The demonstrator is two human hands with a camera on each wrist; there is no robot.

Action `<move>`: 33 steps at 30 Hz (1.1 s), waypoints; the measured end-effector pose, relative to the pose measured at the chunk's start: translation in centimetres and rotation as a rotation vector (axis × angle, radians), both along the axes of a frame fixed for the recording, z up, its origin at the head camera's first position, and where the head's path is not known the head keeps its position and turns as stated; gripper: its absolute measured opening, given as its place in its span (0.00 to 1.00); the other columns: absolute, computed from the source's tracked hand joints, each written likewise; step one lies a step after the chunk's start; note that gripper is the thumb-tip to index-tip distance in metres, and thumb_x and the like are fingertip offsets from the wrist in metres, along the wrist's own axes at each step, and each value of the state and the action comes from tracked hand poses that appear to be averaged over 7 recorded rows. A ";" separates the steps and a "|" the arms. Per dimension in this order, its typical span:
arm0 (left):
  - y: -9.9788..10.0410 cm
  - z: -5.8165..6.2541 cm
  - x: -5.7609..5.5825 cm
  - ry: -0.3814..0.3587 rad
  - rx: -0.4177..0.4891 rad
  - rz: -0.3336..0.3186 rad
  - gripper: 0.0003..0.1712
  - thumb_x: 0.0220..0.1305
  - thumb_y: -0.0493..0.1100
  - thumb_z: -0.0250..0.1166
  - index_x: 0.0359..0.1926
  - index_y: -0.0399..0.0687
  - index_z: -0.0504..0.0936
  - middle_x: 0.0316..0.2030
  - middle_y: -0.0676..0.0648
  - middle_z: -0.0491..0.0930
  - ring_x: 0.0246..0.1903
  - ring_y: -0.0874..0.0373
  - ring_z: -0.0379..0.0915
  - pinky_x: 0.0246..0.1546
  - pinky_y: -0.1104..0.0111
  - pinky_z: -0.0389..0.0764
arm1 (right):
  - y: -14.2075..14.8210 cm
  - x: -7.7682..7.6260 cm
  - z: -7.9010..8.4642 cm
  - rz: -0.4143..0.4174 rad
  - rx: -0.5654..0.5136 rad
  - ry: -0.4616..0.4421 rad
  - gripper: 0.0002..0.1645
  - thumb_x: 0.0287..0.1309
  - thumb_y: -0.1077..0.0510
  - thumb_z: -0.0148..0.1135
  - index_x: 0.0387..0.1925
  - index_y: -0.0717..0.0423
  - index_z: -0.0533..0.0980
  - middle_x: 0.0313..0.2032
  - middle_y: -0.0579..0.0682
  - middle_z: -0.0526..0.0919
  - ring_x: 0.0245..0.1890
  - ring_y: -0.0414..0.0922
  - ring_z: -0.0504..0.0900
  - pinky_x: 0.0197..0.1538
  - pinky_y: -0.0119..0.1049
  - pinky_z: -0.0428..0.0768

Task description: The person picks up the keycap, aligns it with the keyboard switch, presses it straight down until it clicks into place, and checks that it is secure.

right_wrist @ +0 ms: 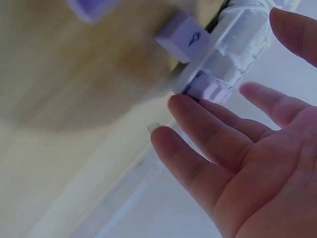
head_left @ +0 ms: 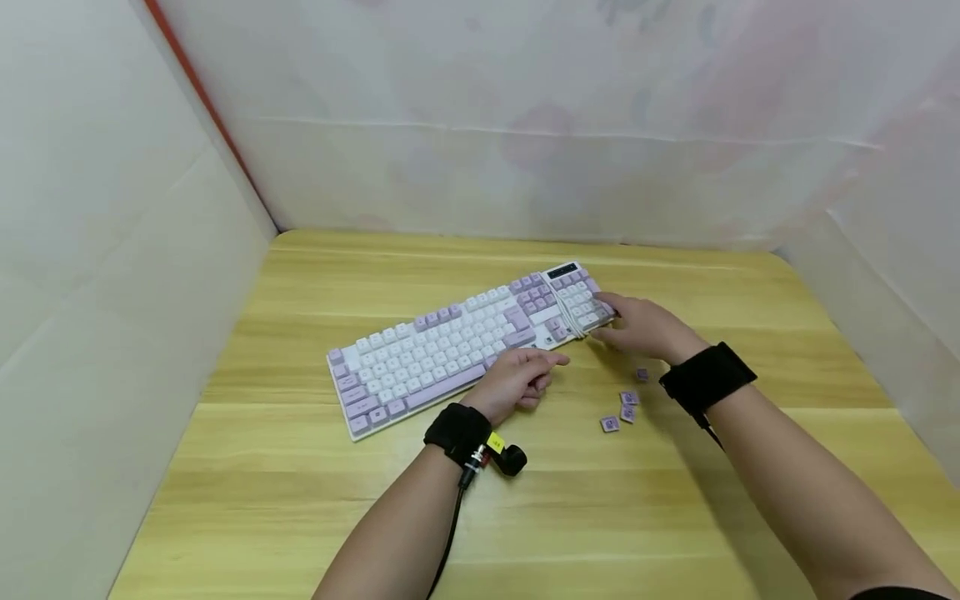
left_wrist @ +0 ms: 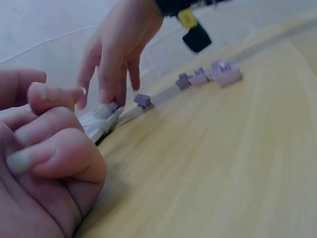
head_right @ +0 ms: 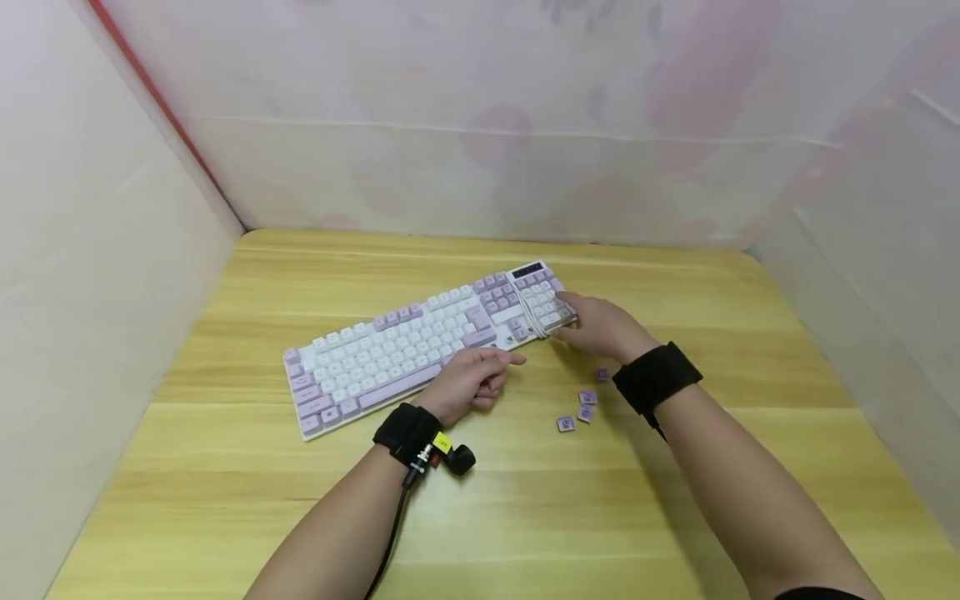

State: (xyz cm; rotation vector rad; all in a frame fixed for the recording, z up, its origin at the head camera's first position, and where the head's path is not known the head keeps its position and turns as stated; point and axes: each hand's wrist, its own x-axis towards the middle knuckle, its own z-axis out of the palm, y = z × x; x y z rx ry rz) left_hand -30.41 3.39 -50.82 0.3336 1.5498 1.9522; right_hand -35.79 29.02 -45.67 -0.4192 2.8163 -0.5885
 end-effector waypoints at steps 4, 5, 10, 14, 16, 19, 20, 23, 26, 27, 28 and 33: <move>-0.1 0.2 -0.3 0.024 -0.002 0.020 0.22 0.75 0.45 0.53 0.62 0.35 0.74 0.23 0.52 0.67 0.17 0.64 0.55 0.16 0.73 0.56 | 0.2 0.8 0.0 0.011 -0.015 0.026 0.41 0.66 0.43 0.59 0.73 0.57 0.59 0.60 0.66 0.76 0.60 0.62 0.75 0.60 0.59 0.73; -0.2 0.3 -0.4 0.032 0.000 0.029 0.22 0.75 0.44 0.53 0.62 0.34 0.74 0.23 0.52 0.67 0.18 0.63 0.56 0.16 0.73 0.56 | 0.3 0.9 0.0 0.018 -0.026 0.024 0.41 0.67 0.43 0.58 0.73 0.56 0.60 0.61 0.66 0.75 0.61 0.62 0.74 0.60 0.59 0.72; -0.3 0.4 -0.6 0.052 0.004 0.064 0.22 0.75 0.45 0.54 0.61 0.34 0.74 0.24 0.52 0.68 0.19 0.63 0.57 0.16 0.73 0.57 | 1.5 0.5 0.1 0.025 -0.166 -0.014 0.39 0.70 0.44 0.55 0.74 0.54 0.58 0.66 0.65 0.70 0.64 0.62 0.71 0.62 0.61 0.71; -0.3 0.3 -0.6 0.058 -0.001 0.068 0.23 0.75 0.46 0.54 0.61 0.35 0.75 0.23 0.52 0.68 0.19 0.63 0.57 0.16 0.73 0.57 | 3.1 0.4 -0.7 -0.031 -0.185 0.002 0.36 0.69 0.42 0.56 0.70 0.56 0.62 0.58 0.64 0.75 0.55 0.59 0.76 0.54 0.56 0.77; -0.3 0.2 -0.6 0.059 -0.005 0.066 0.22 0.75 0.46 0.54 0.60 0.35 0.75 0.23 0.52 0.68 0.19 0.63 0.57 0.17 0.73 0.57 | 3.4 0.4 -1.4 -0.048 -0.140 0.008 0.36 0.67 0.39 0.57 0.66 0.57 0.65 0.49 0.61 0.79 0.47 0.54 0.79 0.47 0.50 0.78; -0.2 0.2 -0.7 0.070 -0.009 0.066 0.22 0.75 0.47 0.53 0.60 0.35 0.76 0.24 0.51 0.68 0.19 0.63 0.57 0.17 0.73 0.58 | 3.2 0.2 -2.2 -0.059 -0.084 0.011 0.36 0.64 0.34 0.57 0.59 0.58 0.69 0.39 0.57 0.81 0.36 0.49 0.79 0.40 0.43 0.77; -0.2 0.2 -0.7 0.073 -0.009 0.069 0.22 0.75 0.47 0.54 0.60 0.35 0.76 0.24 0.52 0.68 0.19 0.63 0.56 0.17 0.73 0.58 | 3.1 0.1 -2.3 -0.062 -0.069 0.011 0.35 0.65 0.34 0.56 0.57 0.57 0.69 0.37 0.55 0.81 0.34 0.48 0.78 0.39 0.42 0.76; 0.0 0.2 -0.7 0.076 -0.012 0.084 0.22 0.75 0.47 0.54 0.58 0.35 0.77 0.24 0.52 0.69 0.19 0.63 0.56 0.17 0.73 0.58 | 2.7 -0.5 -2.6 -0.059 -0.026 0.025 0.29 0.66 0.36 0.56 0.51 0.57 0.73 0.31 0.52 0.81 0.30 0.47 0.76 0.36 0.41 0.74; 0.3 0.1 -0.7 0.063 -0.021 0.093 0.22 0.74 0.47 0.55 0.57 0.34 0.78 0.23 0.51 0.69 0.18 0.63 0.56 0.17 0.73 0.58 | 2.7 -0.8 -2.7 -0.031 0.018 0.035 0.21 0.68 0.42 0.57 0.45 0.56 0.75 0.28 0.50 0.80 0.27 0.45 0.75 0.33 0.40 0.73; 0.4 0.1 -0.7 0.058 -0.026 0.094 0.21 0.74 0.47 0.55 0.57 0.34 0.78 0.23 0.51 0.69 0.18 0.63 0.57 0.17 0.73 0.58 | 2.8 -0.8 -2.8 -0.016 0.021 0.044 0.19 0.68 0.44 0.58 0.43 0.56 0.76 0.27 0.49 0.80 0.26 0.45 0.75 0.33 0.39 0.73; 0.5 0.1 -0.6 0.055 -0.030 0.094 0.21 0.74 0.46 0.55 0.57 0.34 0.78 0.23 0.51 0.70 0.18 0.63 0.57 0.17 0.73 0.58 | 2.9 -0.6 -2.9 -0.002 0.011 0.055 0.16 0.68 0.45 0.59 0.41 0.55 0.77 0.27 0.48 0.80 0.25 0.44 0.75 0.33 0.39 0.73; 1.1 0.2 -0.6 0.050 -0.052 0.079 0.21 0.75 0.46 0.54 0.57 0.35 0.78 0.24 0.52 0.70 0.18 0.64 0.57 0.17 0.73 0.58 | 1.9 1.9 -2.4 0.130 -0.163 0.235 0.08 0.61 0.53 0.66 0.39 0.51 0.80 0.27 0.42 0.80 0.26 0.38 0.76 0.31 0.35 0.77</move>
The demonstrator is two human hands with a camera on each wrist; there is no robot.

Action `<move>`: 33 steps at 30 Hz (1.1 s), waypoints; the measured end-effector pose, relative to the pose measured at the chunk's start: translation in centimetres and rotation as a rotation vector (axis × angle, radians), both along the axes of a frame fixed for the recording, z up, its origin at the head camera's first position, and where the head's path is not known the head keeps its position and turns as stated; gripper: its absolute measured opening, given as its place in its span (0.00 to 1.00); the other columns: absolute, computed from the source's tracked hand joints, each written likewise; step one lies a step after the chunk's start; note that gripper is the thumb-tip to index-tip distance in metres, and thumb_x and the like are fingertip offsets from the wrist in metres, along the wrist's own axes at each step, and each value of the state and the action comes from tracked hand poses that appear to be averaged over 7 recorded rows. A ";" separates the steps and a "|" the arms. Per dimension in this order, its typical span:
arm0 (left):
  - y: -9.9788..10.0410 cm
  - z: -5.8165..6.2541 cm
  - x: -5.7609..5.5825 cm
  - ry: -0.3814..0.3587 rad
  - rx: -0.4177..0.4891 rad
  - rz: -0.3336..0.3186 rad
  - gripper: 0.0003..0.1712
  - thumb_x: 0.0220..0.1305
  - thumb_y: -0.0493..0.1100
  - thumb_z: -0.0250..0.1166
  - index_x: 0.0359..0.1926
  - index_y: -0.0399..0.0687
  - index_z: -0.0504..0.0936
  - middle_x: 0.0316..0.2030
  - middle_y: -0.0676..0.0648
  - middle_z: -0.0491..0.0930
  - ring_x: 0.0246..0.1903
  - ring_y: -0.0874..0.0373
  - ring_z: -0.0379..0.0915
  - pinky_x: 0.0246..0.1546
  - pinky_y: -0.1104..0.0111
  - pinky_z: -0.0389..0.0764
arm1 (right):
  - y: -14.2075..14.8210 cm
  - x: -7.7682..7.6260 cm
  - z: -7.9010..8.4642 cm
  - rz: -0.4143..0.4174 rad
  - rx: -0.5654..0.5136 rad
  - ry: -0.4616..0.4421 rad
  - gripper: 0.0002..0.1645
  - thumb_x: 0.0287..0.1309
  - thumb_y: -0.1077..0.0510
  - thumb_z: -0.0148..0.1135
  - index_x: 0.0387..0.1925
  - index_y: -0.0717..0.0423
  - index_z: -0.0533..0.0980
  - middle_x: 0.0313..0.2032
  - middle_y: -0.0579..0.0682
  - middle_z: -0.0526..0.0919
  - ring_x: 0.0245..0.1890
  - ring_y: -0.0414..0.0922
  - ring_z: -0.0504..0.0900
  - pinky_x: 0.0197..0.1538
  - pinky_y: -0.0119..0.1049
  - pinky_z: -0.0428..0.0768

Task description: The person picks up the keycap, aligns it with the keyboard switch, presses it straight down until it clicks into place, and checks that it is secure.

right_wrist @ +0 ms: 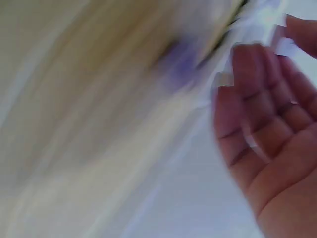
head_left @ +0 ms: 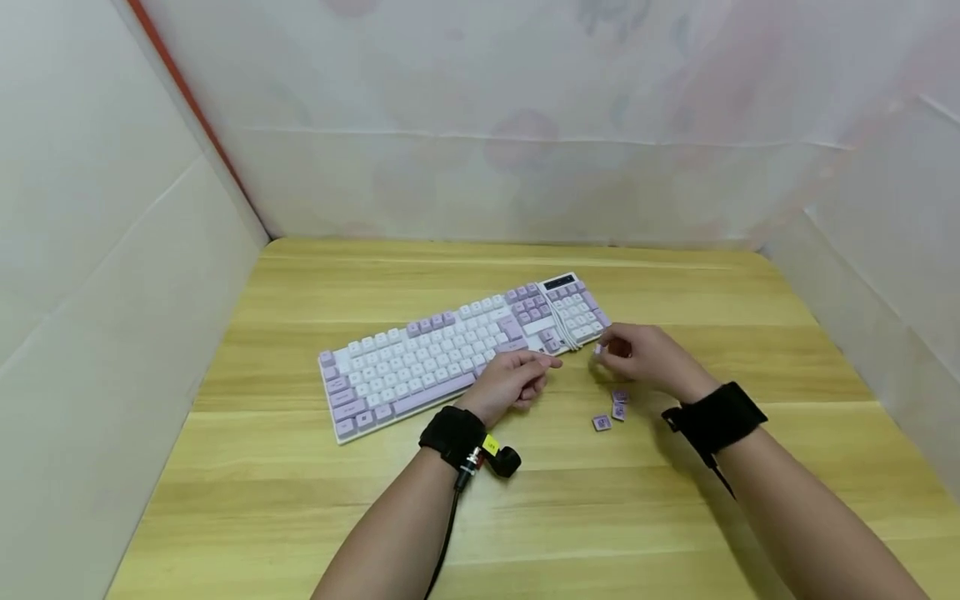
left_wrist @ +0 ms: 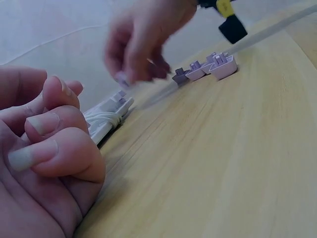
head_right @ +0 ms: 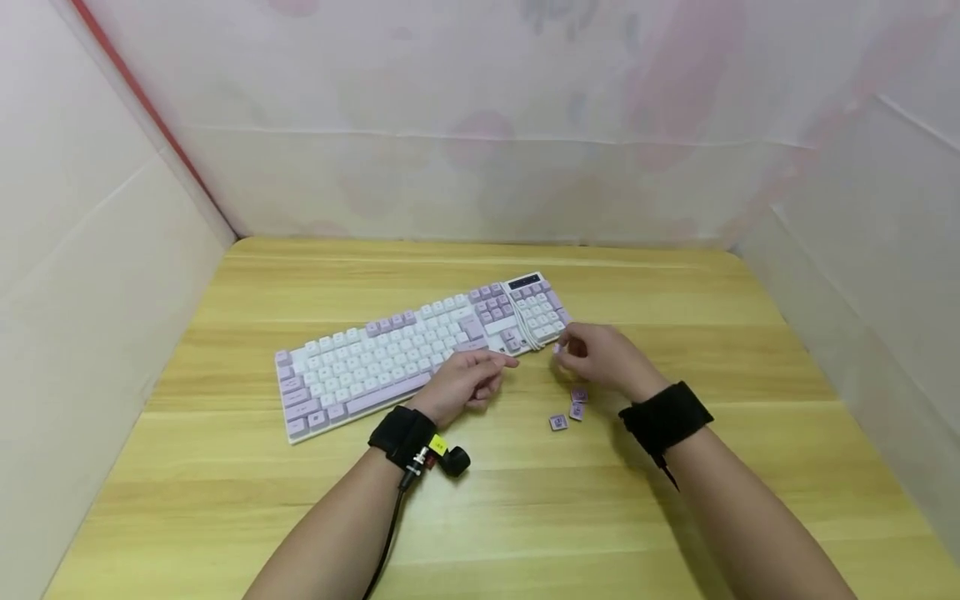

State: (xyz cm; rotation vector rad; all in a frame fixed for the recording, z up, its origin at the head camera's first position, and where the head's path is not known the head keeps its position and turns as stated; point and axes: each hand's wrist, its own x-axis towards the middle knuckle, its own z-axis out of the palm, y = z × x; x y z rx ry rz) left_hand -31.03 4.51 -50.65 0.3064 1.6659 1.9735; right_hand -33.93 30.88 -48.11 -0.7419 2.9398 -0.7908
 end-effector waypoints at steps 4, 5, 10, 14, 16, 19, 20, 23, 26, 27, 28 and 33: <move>-0.1 0.0 -0.1 0.029 -0.026 -0.001 0.21 0.74 0.49 0.56 0.55 0.38 0.80 0.24 0.52 0.71 0.18 0.64 0.57 0.17 0.74 0.58 | -2.8 2.1 0.8 0.182 -0.079 0.257 0.09 0.56 0.58 0.70 0.39 0.52 0.80 0.25 0.38 0.79 0.24 0.35 0.75 0.29 0.30 0.76; -0.1 0.0 -0.1 0.041 -0.033 0.002 0.20 0.73 0.50 0.57 0.53 0.39 0.81 0.24 0.52 0.71 0.18 0.64 0.57 0.17 0.73 0.58 | -3.5 2.4 0.8 0.216 -0.080 0.312 0.09 0.55 0.59 0.71 0.39 0.52 0.80 0.25 0.38 0.78 0.24 0.34 0.75 0.28 0.29 0.75; -0.2 -0.2 -0.3 0.070 -0.045 0.011 0.19 0.68 0.54 0.62 0.43 0.42 0.84 0.24 0.52 0.73 0.19 0.64 0.60 0.17 0.73 0.61 | -5.9 2.9 0.6 0.267 -0.108 0.419 0.11 0.52 0.62 0.72 0.38 0.52 0.80 0.25 0.40 0.79 0.24 0.36 0.76 0.28 0.28 0.76; -0.1 -0.4 -0.3 0.052 -0.021 0.010 0.16 0.68 0.52 0.63 0.43 0.43 0.85 0.24 0.52 0.74 0.19 0.64 0.61 0.17 0.74 0.62 | -6.4 3.2 0.3 0.220 -0.184 0.334 0.12 0.52 0.63 0.73 0.40 0.52 0.82 0.28 0.41 0.82 0.26 0.34 0.77 0.30 0.29 0.79; -0.1 -0.4 -0.2 0.039 -0.007 0.012 0.15 0.69 0.50 0.63 0.42 0.42 0.84 0.24 0.52 0.74 0.19 0.64 0.60 0.17 0.74 0.61 | -6.3 3.4 0.2 0.179 -0.224 0.260 0.12 0.53 0.63 0.72 0.41 0.50 0.83 0.29 0.39 0.82 0.28 0.33 0.77 0.32 0.29 0.80; -0.1 -0.3 0.0 0.021 0.005 0.011 0.14 0.69 0.48 0.62 0.41 0.40 0.83 0.24 0.51 0.74 0.18 0.64 0.58 0.17 0.74 0.59 | -5.9 3.6 0.0 0.127 -0.286 0.151 0.13 0.57 0.61 0.70 0.44 0.49 0.84 0.31 0.38 0.82 0.29 0.34 0.77 0.34 0.30 0.79; -0.1 -0.3 0.0 0.012 0.008 0.008 0.14 0.70 0.48 0.62 0.41 0.40 0.83 0.24 0.52 0.73 0.17 0.64 0.58 0.17 0.74 0.59 | -5.8 3.6 -0.1 0.116 -0.305 0.120 0.12 0.58 0.61 0.69 0.45 0.48 0.84 0.31 0.38 0.82 0.29 0.35 0.77 0.34 0.30 0.79; 0.1 -0.3 0.2 -0.018 0.020 0.001 0.13 0.70 0.45 0.61 0.42 0.39 0.82 0.23 0.51 0.73 0.17 0.64 0.57 0.17 0.73 0.58 | -5.4 3.7 -0.5 0.109 -0.357 0.053 0.13 0.61 0.61 0.67 0.47 0.51 0.84 0.32 0.41 0.84 0.30 0.36 0.78 0.34 0.30 0.79; -0.1 -0.2 0.2 -0.033 0.016 -0.004 0.13 0.70 0.44 0.60 0.44 0.37 0.82 0.24 0.51 0.73 0.16 0.64 0.55 0.17 0.73 0.57 | -5.3 3.6 -0.7 0.124 -0.398 0.003 0.14 0.62 0.62 0.66 0.50 0.53 0.83 0.36 0.44 0.86 0.30 0.37 0.79 0.33 0.30 0.79; -0.2 -0.2 0.2 -0.029 0.015 -0.004 0.13 0.70 0.43 0.60 0.45 0.36 0.81 0.23 0.51 0.73 0.16 0.64 0.54 0.17 0.73 0.57 | -5.2 3.5 -0.7 0.131 -0.406 -0.012 0.15 0.62 0.61 0.65 0.50 0.53 0.83 0.38 0.45 0.86 0.29 0.37 0.78 0.32 0.30 0.79; -0.2 -0.1 0.2 -0.024 0.010 -0.002 0.14 0.70 0.43 0.60 0.46 0.35 0.81 0.23 0.51 0.73 0.16 0.64 0.54 0.17 0.73 0.57 | -5.2 3.4 -0.7 0.134 -0.407 -0.028 0.15 0.63 0.61 0.65 0.51 0.53 0.83 0.38 0.45 0.86 0.29 0.37 0.78 0.32 0.30 0.78; -0.2 0.1 0.3 -0.003 -0.012 0.009 0.16 0.68 0.46 0.63 0.45 0.36 0.83 0.23 0.51 0.72 0.17 0.64 0.56 0.17 0.74 0.59 | -5.0 3.3 -0.3 0.145 -0.401 -0.113 0.17 0.65 0.58 0.63 0.55 0.54 0.81 0.39 0.46 0.86 0.29 0.38 0.77 0.31 0.31 0.77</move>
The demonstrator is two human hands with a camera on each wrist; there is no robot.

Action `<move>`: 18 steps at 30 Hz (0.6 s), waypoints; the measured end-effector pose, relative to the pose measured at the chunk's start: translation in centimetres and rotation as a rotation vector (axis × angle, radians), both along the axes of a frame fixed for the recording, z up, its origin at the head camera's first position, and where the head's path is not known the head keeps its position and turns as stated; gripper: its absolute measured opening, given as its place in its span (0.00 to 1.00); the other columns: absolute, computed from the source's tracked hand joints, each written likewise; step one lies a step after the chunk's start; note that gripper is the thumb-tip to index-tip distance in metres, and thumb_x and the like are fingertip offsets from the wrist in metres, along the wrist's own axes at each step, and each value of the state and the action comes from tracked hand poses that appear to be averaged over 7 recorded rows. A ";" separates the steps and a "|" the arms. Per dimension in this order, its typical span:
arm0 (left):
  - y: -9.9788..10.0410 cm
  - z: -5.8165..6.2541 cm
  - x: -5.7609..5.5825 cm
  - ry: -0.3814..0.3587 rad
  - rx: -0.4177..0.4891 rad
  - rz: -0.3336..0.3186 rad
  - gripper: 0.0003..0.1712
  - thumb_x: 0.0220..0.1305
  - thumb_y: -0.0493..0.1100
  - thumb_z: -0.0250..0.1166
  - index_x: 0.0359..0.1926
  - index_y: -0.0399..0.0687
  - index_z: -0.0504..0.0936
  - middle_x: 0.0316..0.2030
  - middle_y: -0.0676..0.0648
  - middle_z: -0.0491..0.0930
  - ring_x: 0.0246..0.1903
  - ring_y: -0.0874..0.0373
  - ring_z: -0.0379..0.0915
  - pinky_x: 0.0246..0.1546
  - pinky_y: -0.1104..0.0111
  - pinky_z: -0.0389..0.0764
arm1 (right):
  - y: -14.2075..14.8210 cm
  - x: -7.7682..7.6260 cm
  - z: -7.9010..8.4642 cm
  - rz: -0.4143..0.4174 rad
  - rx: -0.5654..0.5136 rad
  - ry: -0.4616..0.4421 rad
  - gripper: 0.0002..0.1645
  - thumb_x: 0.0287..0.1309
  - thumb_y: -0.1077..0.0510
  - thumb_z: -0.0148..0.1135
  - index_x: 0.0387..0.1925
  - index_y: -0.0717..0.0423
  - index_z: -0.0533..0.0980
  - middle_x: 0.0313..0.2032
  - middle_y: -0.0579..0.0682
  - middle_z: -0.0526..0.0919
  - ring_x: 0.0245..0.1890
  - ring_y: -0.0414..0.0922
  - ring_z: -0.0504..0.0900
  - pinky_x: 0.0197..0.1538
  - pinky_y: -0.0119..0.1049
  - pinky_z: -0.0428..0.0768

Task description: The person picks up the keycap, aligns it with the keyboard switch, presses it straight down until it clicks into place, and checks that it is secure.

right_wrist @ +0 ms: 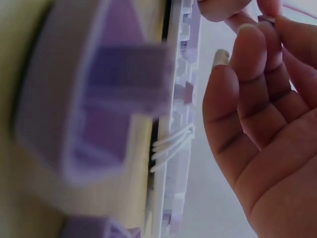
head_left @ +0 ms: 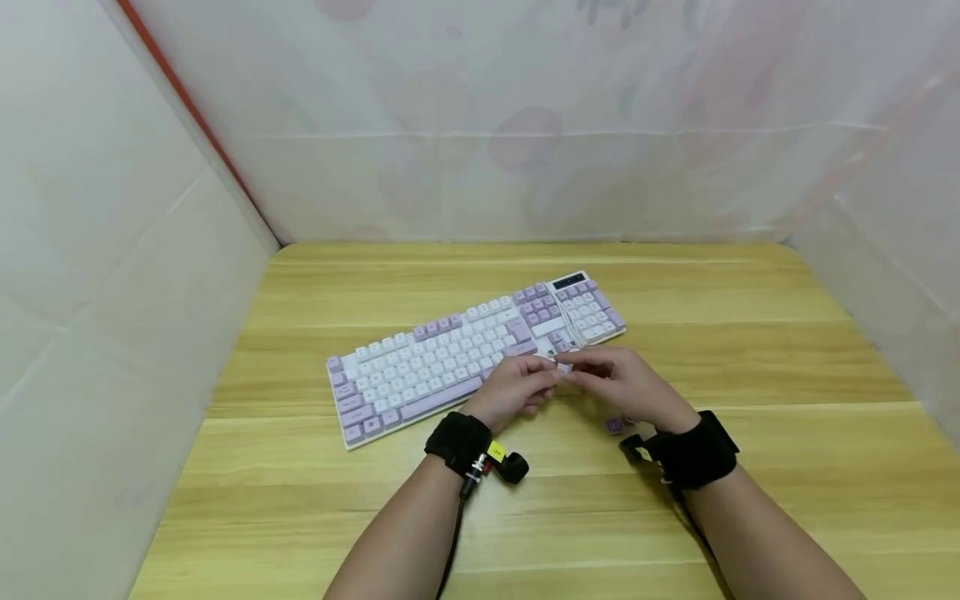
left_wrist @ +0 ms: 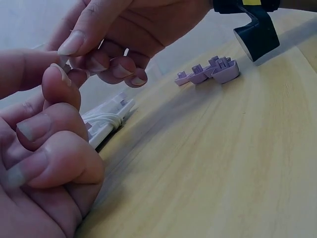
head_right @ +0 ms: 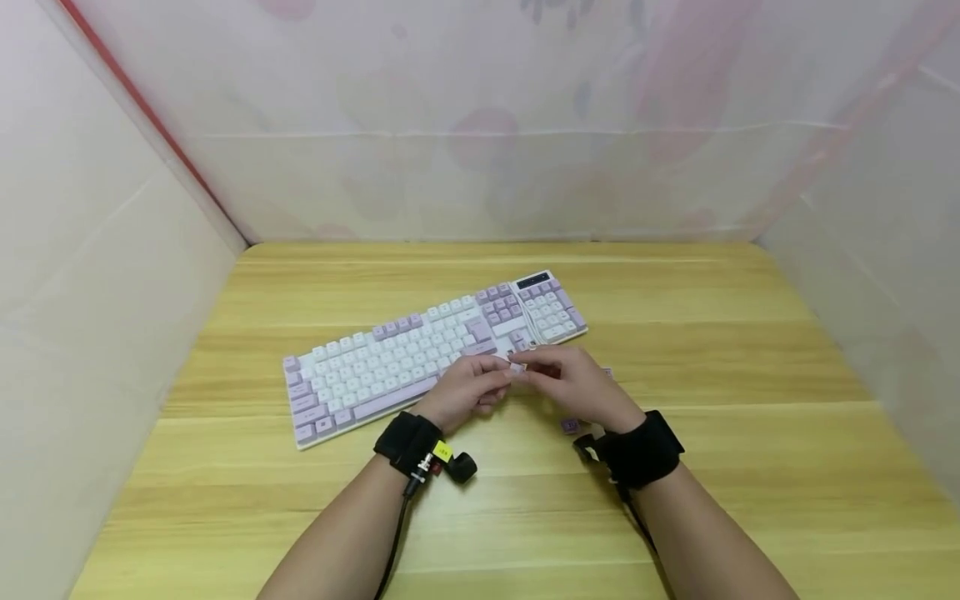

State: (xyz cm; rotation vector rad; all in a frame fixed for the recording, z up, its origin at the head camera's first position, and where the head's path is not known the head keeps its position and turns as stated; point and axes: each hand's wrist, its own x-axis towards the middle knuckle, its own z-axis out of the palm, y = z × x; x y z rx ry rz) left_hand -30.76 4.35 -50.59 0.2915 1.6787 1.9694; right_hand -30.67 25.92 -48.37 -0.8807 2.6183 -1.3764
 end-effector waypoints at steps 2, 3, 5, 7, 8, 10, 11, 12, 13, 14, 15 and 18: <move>0.1 0.1 0.0 0.002 -0.011 0.002 0.15 0.67 0.47 0.65 0.43 0.39 0.83 0.23 0.52 0.72 0.17 0.65 0.57 0.17 0.74 0.60 | 0.1 0.1 0.2 0.019 -0.001 0.004 0.18 0.64 0.60 0.64 0.55 0.55 0.80 0.36 0.45 0.85 0.30 0.37 0.77 0.33 0.30 0.78; 0.1 0.1 0.1 0.003 -0.015 0.002 0.14 0.66 0.47 0.65 0.43 0.40 0.83 0.23 0.52 0.73 0.17 0.65 0.57 0.17 0.74 0.60 | 0.1 0.2 0.3 0.028 -0.001 0.017 0.19 0.63 0.60 0.65 0.56 0.56 0.80 0.34 0.44 0.84 0.30 0.37 0.77 0.33 0.30 0.78; 0.2 0.1 0.1 0.007 -0.011 -0.001 0.13 0.65 0.48 0.66 0.42 0.42 0.83 0.23 0.52 0.72 0.17 0.64 0.57 0.17 0.73 0.61 | 0.0 0.3 0.4 0.045 0.011 0.069 0.20 0.61 0.61 0.67 0.56 0.55 0.80 0.31 0.41 0.82 0.29 0.36 0.77 0.33 0.30 0.79; 0.3 0.2 0.1 0.012 -0.013 0.000 0.12 0.64 0.49 0.67 0.40 0.45 0.82 0.23 0.52 0.73 0.18 0.63 0.59 0.17 0.73 0.61 | -0.2 0.4 0.5 0.059 0.019 0.137 0.21 0.59 0.62 0.68 0.55 0.54 0.81 0.31 0.39 0.81 0.29 0.35 0.76 0.34 0.29 0.79; 0.3 0.2 0.1 0.014 -0.013 -0.001 0.12 0.64 0.49 0.68 0.40 0.45 0.82 0.23 0.51 0.73 0.18 0.63 0.59 0.18 0.73 0.61 | -0.3 0.4 0.5 0.060 0.023 0.171 0.21 0.58 0.63 0.69 0.55 0.53 0.81 0.31 0.38 0.81 0.29 0.35 0.76 0.33 0.29 0.79; 0.3 0.2 0.1 0.018 -0.012 -0.001 0.13 0.64 0.50 0.68 0.40 0.46 0.82 0.24 0.50 0.74 0.19 0.62 0.60 0.18 0.73 0.62 | -0.5 0.5 0.6 0.057 0.030 0.238 0.21 0.57 0.64 0.69 0.54 0.53 0.82 0.32 0.37 0.81 0.29 0.34 0.75 0.33 0.28 0.78; 0.3 0.2 0.1 0.018 -0.012 0.000 0.13 0.64 0.50 0.68 0.40 0.46 0.82 0.24 0.49 0.75 0.20 0.62 0.61 0.18 0.73 0.62 | -0.5 0.5 0.6 0.055 0.030 0.268 0.21 0.57 0.65 0.69 0.53 0.53 0.82 0.32 0.37 0.81 0.29 0.34 0.75 0.33 0.28 0.78; 0.3 0.2 0.1 0.019 -0.011 0.002 0.12 0.64 0.49 0.68 0.40 0.45 0.82 0.25 0.49 0.75 0.20 0.63 0.61 0.18 0.73 0.62 | -0.6 0.6 0.6 0.051 0.027 0.291 0.21 0.56 0.66 0.69 0.53 0.53 0.82 0.33 0.38 0.81 0.29 0.33 0.75 0.32 0.27 0.77; 0.4 0.2 0.1 0.019 -0.005 0.001 0.12 0.64 0.49 0.68 0.40 0.45 0.82 0.24 0.49 0.75 0.20 0.63 0.61 0.18 0.73 0.61 | -0.6 0.6 0.6 0.047 0.025 0.309 0.21 0.56 0.67 0.69 0.52 0.54 0.82 0.34 0.38 0.82 0.29 0.33 0.74 0.32 0.27 0.77; 0.4 0.2 0.1 0.019 -0.001 0.000 0.12 0.64 0.48 0.68 0.40 0.44 0.82 0.24 0.50 0.75 0.20 0.63 0.61 0.18 0.73 0.61 | -0.6 0.6 0.6 0.043 0.019 0.322 0.20 0.56 0.67 0.69 0.51 0.54 0.83 0.35 0.39 0.83 0.29 0.33 0.75 0.32 0.27 0.77; 0.4 0.2 0.1 0.019 0.003 0.000 0.12 0.64 0.48 0.68 0.40 0.44 0.82 0.24 0.51 0.75 0.20 0.63 0.60 0.17 0.73 0.61 | -0.6 0.6 0.6 0.040 0.013 0.332 0.21 0.55 0.68 0.69 0.51 0.55 0.83 0.35 0.40 0.83 0.29 0.33 0.74 0.32 0.26 0.77; 0.3 0.1 0.1 0.025 -0.001 0.002 0.11 0.65 0.47 0.67 0.40 0.43 0.82 0.22 0.53 0.74 0.19 0.63 0.60 0.17 0.73 0.60 | -0.6 0.6 0.4 0.030 -0.002 0.353 0.20 0.54 0.70 0.69 0.50 0.56 0.84 0.38 0.42 0.83 0.30 0.34 0.74 0.31 0.26 0.75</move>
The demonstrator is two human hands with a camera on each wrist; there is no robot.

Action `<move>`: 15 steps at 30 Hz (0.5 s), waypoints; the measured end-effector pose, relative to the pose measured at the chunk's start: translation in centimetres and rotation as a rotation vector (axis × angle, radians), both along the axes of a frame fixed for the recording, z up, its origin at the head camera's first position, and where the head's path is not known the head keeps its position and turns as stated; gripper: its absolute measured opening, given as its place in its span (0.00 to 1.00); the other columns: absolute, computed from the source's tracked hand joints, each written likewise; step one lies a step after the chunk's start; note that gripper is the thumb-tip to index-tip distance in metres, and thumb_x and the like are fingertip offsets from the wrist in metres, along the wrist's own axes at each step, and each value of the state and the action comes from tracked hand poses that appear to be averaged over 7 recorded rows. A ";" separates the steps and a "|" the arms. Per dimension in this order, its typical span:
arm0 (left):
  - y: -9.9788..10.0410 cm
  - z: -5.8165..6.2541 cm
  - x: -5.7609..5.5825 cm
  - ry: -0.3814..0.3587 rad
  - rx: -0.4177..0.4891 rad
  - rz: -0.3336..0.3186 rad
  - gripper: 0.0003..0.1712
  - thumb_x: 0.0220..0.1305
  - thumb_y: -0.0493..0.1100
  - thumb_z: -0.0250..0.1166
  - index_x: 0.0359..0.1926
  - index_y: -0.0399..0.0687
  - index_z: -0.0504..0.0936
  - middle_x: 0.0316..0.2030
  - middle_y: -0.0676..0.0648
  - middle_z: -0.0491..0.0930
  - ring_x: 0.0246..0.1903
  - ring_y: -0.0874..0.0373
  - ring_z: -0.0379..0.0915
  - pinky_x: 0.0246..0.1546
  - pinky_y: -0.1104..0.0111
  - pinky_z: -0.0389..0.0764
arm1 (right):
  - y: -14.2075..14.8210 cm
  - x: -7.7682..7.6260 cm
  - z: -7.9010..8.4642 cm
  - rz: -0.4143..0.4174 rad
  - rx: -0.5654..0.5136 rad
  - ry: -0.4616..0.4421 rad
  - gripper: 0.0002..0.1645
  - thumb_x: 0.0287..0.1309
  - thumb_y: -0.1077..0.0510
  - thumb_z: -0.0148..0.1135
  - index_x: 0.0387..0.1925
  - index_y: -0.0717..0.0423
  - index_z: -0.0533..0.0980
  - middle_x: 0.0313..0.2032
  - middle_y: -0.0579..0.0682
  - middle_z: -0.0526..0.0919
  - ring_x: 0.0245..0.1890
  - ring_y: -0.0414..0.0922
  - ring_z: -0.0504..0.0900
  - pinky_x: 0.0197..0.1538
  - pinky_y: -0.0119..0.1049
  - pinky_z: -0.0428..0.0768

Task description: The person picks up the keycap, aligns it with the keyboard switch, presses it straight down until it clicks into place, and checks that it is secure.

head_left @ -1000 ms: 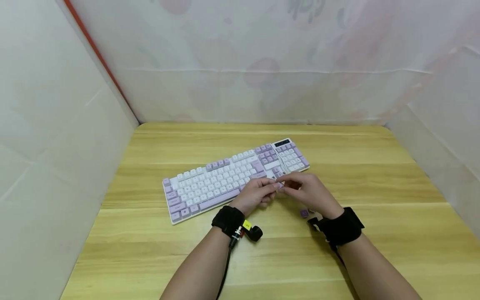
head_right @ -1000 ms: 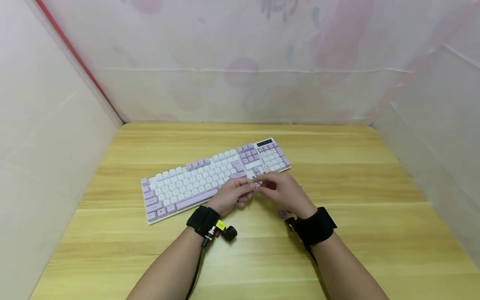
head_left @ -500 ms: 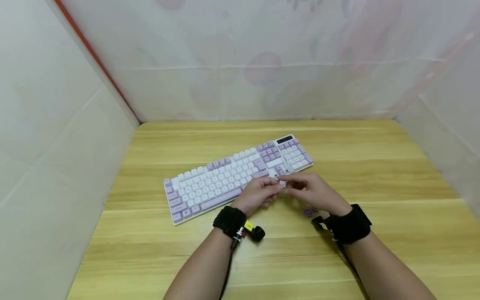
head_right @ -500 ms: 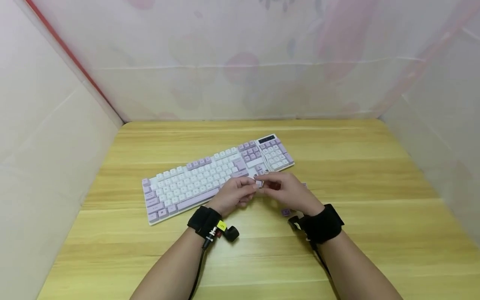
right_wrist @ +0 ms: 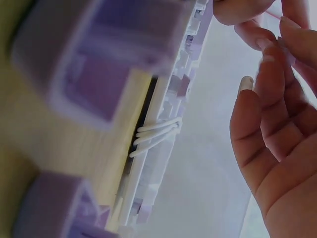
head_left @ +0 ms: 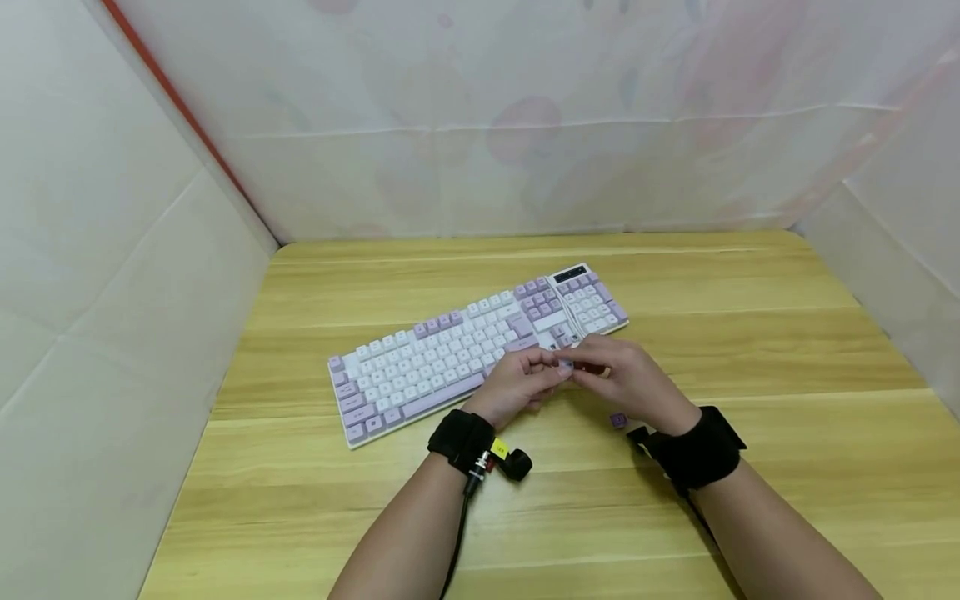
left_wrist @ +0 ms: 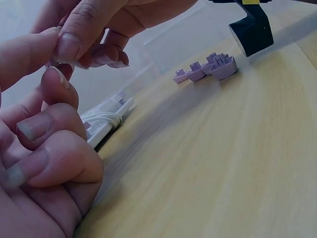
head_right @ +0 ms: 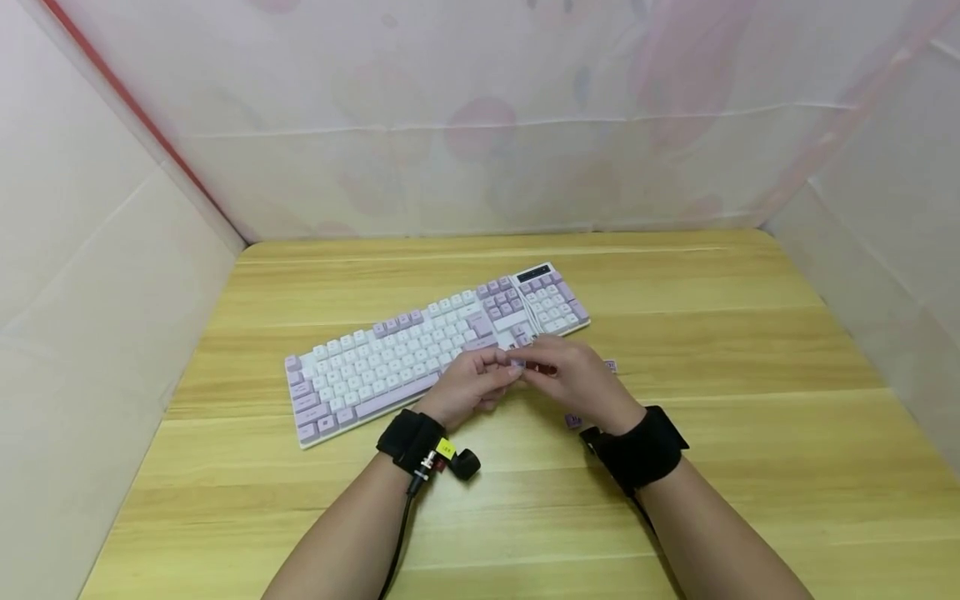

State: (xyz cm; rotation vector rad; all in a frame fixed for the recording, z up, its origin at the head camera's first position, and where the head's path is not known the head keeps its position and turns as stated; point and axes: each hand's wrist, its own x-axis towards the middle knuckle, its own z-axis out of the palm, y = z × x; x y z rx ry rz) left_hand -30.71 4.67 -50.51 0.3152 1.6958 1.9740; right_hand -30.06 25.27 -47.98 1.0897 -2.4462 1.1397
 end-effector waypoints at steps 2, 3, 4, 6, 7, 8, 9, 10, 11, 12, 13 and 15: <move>0.0 0.0 0.0 0.004 -0.005 0.002 0.12 0.65 0.48 0.67 0.41 0.44 0.82 0.23 0.53 0.73 0.19 0.63 0.60 0.17 0.73 0.60 | -0.1 -0.1 -0.1 -0.007 0.001 0.024 0.20 0.53 0.71 0.69 0.49 0.57 0.84 0.39 0.44 0.81 0.32 0.36 0.74 0.33 0.27 0.75; 0.0 -0.1 0.0 0.005 -0.008 0.003 0.12 0.65 0.48 0.67 0.42 0.44 0.82 0.23 0.53 0.74 0.19 0.63 0.60 0.18 0.73 0.61 | -0.1 -0.1 -0.2 -0.014 0.006 0.040 0.19 0.53 0.71 0.69 0.48 0.58 0.84 0.40 0.46 0.80 0.34 0.38 0.74 0.34 0.27 0.74; 0.0 -0.1 0.0 0.005 -0.012 0.004 0.12 0.65 0.48 0.67 0.42 0.44 0.82 0.24 0.52 0.73 0.19 0.63 0.60 0.18 0.73 0.61 | -0.1 -0.1 -0.2 -0.023 0.013 0.059 0.19 0.52 0.71 0.70 0.47 0.59 0.84 0.41 0.47 0.80 0.37 0.40 0.75 0.37 0.27 0.75; 0.0 -0.2 -0.1 0.003 -0.017 0.004 0.12 0.66 0.49 0.66 0.42 0.45 0.83 0.25 0.52 0.73 0.19 0.64 0.60 0.18 0.73 0.61 | -0.2 -0.2 -0.3 -0.041 0.037 0.093 0.17 0.52 0.70 0.70 0.45 0.60 0.85 0.44 0.49 0.80 0.42 0.42 0.76 0.42 0.27 0.75; 0.0 -0.2 -0.1 0.001 -0.018 0.004 0.12 0.66 0.49 0.66 0.43 0.45 0.83 0.25 0.52 0.73 0.19 0.64 0.59 0.18 0.73 0.61 | -0.2 -0.2 -0.3 -0.044 0.051 0.106 0.17 0.51 0.70 0.71 0.45 0.60 0.85 0.44 0.49 0.80 0.45 0.44 0.77 0.45 0.28 0.76; 0.0 -0.2 -0.1 -0.001 -0.018 0.004 0.12 0.66 0.48 0.66 0.43 0.45 0.83 0.25 0.52 0.73 0.19 0.64 0.59 0.18 0.73 0.61 | -0.2 -0.2 -0.3 -0.047 0.065 0.118 0.16 0.51 0.70 0.71 0.45 0.60 0.85 0.45 0.50 0.80 0.46 0.45 0.77 0.47 0.29 0.76; 0.0 -0.2 -0.2 -0.004 -0.017 0.005 0.13 0.67 0.48 0.65 0.43 0.44 0.83 0.25 0.52 0.73 0.18 0.64 0.59 0.18 0.73 0.61 | -0.2 -0.2 -0.3 -0.049 0.077 0.121 0.16 0.52 0.69 0.71 0.45 0.60 0.85 0.45 0.50 0.81 0.47 0.45 0.77 0.48 0.30 0.77; -0.1 -0.2 -0.2 -0.005 -0.018 0.008 0.13 0.67 0.48 0.65 0.44 0.43 0.83 0.25 0.52 0.73 0.18 0.64 0.58 0.17 0.73 0.60 | -0.2 -0.2 -0.3 -0.053 0.089 0.125 0.16 0.52 0.69 0.71 0.45 0.60 0.85 0.45 0.50 0.82 0.47 0.46 0.78 0.48 0.32 0.78; 0.0 -0.3 -0.2 -0.004 -0.017 0.011 0.14 0.67 0.48 0.64 0.44 0.41 0.82 0.24 0.52 0.73 0.17 0.64 0.58 0.17 0.73 0.60 | -0.1 -0.3 -0.2 -0.061 0.098 0.125 0.16 0.52 0.68 0.71 0.45 0.59 0.85 0.45 0.50 0.83 0.48 0.46 0.78 0.49 0.34 0.78; 0.0 -0.3 -0.2 0.000 -0.024 0.015 0.15 0.68 0.48 0.64 0.44 0.39 0.82 0.24 0.52 0.72 0.17 0.64 0.58 0.17 0.73 0.60 | 0.0 -0.3 -0.2 -0.071 0.100 0.123 0.16 0.52 0.68 0.71 0.45 0.59 0.84 0.45 0.50 0.84 0.48 0.46 0.79 0.49 0.36 0.79; 0.0 -0.3 -0.2 0.011 -0.037 0.016 0.16 0.68 0.48 0.63 0.44 0.38 0.82 0.23 0.52 0.72 0.17 0.64 0.58 0.17 0.73 0.61 | 0.2 -0.4 -0.1 -0.085 0.097 0.116 0.17 0.52 0.68 0.71 0.46 0.59 0.84 0.45 0.50 0.85 0.47 0.47 0.80 0.49 0.36 0.79; 0.1 -0.4 -0.1 0.037 -0.073 0.013 0.17 0.69 0.47 0.62 0.44 0.35 0.82 0.21 0.52 0.72 0.17 0.64 0.58 0.16 0.73 0.61 | 0.7 -0.6 -0.2 -0.135 0.085 0.093 0.18 0.52 0.69 0.71 0.46 0.57 0.84 0.45 0.50 0.86 0.47 0.47 0.81 0.49 0.36 0.80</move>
